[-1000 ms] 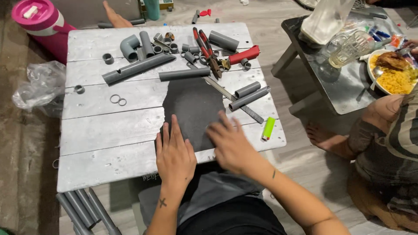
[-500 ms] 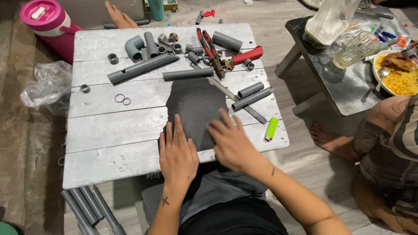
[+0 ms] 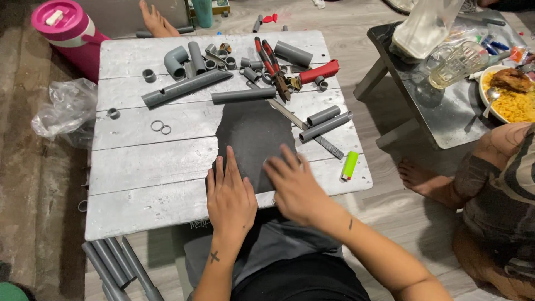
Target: Sanding a surface and arranging O-rings on a workspace
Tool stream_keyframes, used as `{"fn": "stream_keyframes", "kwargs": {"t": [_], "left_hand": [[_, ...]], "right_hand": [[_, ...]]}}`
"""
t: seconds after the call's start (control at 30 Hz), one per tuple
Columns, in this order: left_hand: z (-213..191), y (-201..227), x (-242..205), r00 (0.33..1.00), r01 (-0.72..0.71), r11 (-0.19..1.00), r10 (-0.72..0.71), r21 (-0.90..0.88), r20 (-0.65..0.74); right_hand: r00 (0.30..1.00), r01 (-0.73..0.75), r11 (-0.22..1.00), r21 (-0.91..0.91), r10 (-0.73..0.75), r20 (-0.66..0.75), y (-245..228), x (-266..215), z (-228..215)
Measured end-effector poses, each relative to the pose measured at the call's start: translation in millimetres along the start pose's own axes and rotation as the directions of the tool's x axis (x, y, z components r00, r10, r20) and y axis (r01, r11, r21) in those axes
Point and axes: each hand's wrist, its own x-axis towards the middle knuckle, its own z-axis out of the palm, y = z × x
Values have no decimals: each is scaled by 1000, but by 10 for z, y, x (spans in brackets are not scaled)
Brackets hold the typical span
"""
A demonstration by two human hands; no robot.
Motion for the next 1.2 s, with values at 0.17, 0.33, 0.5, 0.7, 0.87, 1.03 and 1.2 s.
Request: {"fn": "stream_keyframes", "kwargs": {"t": [0.17,0.33,0.5,0.7,0.87,1.03,1.2], "left_hand": [[41,-34,-10,1000,2,1000,-2,23,-9],[2,-9,-1,1000,-3,1000,3,28,-7],[4,-4,-1,1000,12,1000,-12,-5,-13],[15,-18,-11,1000,2,1000,-3,-15,-14],[-20,-6,-6,1000,5,999,-5,-33,-8],[-57,2,-8,1000,5,998,-6,-65,-7],[-82,3,12,1000,-19,999,20,-42,16]], "right_hand": [[993,116,993,9,-115,-36,36,405,249],[978,46,990,-131,-72,-197,265,538,249],[992,33,998,-59,-40,-121,113,-17,227],[938,226,954,197,-159,-308,502,219,336],[987,39,949,314,12,-159,323,297,145],[999,33,966,258,-35,6,214,366,188],[992,66,971,229,-89,91,190,354,-6]]}}
